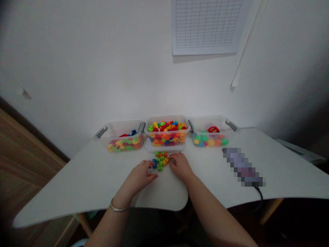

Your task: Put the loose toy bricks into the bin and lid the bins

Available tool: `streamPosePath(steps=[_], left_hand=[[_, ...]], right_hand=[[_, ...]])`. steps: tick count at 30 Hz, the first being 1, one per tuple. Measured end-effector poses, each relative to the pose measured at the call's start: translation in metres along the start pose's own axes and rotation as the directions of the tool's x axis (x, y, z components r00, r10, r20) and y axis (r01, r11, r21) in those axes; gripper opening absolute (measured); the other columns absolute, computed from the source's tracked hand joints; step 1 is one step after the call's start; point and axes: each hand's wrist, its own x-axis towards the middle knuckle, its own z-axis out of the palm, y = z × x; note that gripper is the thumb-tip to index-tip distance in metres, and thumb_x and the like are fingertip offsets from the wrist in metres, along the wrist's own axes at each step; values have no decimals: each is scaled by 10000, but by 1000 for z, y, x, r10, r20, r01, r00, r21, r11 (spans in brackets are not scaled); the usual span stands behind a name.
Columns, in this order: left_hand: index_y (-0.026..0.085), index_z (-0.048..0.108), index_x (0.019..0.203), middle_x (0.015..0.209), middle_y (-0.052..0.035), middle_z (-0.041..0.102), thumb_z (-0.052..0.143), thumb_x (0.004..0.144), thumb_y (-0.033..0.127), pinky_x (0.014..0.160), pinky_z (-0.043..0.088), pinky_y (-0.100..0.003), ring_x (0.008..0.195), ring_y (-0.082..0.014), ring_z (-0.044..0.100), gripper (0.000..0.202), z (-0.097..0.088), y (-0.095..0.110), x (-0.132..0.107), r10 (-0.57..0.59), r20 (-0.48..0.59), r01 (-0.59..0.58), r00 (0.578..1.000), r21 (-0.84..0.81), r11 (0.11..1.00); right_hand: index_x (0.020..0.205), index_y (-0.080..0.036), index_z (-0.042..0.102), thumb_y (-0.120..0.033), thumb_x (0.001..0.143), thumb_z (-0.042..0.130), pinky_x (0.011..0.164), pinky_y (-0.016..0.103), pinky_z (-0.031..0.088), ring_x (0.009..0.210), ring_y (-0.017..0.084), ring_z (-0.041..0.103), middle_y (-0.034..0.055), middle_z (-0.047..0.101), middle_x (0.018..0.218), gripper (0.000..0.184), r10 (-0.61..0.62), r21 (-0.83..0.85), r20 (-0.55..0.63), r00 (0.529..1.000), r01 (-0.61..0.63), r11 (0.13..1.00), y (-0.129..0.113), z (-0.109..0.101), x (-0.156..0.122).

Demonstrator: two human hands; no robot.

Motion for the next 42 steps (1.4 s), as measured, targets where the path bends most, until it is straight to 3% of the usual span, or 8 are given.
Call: streamPosePath(steps=[9,23,28,30,32,36,40,42], left_hand=[[193,631,969,964,-58,637,571,717,140,820,455,-281,909,-201,608,264,3,-5,1,-1,117,6,993,-38,999],[153,659,958,958,-93,654,489,761,74,852,451,-293,912,-200,612,272,12,-12,17,-39,-30,39,999,-10,999],[178,651,948,906,-65,681,571,767,151,789,469,-296,859,-195,628,200,-1,-7,22,-22,-33,20,999,-64,998],[192,648,926,906,-49,679,587,788,195,776,475,-289,857,-186,627,151,-12,-1,27,16,-103,-27,995,-107,994],[193,645,898,881,-48,670,587,802,207,776,479,-299,846,-188,621,113,-24,7,35,46,-239,-67,970,-82,994],[190,636,948,953,-56,677,596,812,213,814,489,-308,879,-184,625,144,-44,16,60,89,-504,-178,859,-130,975],[202,649,877,926,-39,695,605,814,246,856,480,-330,925,-201,623,89,-52,15,89,32,-610,-182,792,-186,965],[198,649,936,954,-43,698,605,816,258,880,473,-340,954,-205,619,141,-52,14,102,-26,-641,-165,767,-236,958]], right_hand=[[974,-179,684,-143,786,555,980,383,393,1043,214,566,68,681,1063,231,-9,9,-19,1000,9,1000,0,-1,-1],[977,-189,679,-157,791,555,984,391,388,1053,212,564,64,678,1075,226,-15,20,-9,1000,15,1000,2,0,-1],[974,-181,681,-157,795,554,983,389,391,1049,216,562,70,678,1078,221,-14,4,-15,1000,14,1000,1,0,-1],[975,-184,681,-159,794,556,983,389,393,1047,215,564,69,678,1077,221,-16,5,-17,1000,16,1000,1,1,0],[979,-189,680,-157,788,560,983,391,394,1046,214,565,66,678,1073,228,-17,7,-16,1000,17,1000,1,1,0],[983,-194,681,-144,780,553,972,399,402,1031,218,569,62,678,1061,245,-18,1,-17,1000,18,1000,1,0,0],[975,-198,683,-138,778,553,980,401,396,1038,221,569,63,678,1069,244,-3,2,-9,1000,3,1000,-1,-2,0],[976,-193,683,-135,777,553,983,400,393,1041,221,568,69,678,1067,245,1,6,-6,1000,-1,1000,-1,-2,0]])
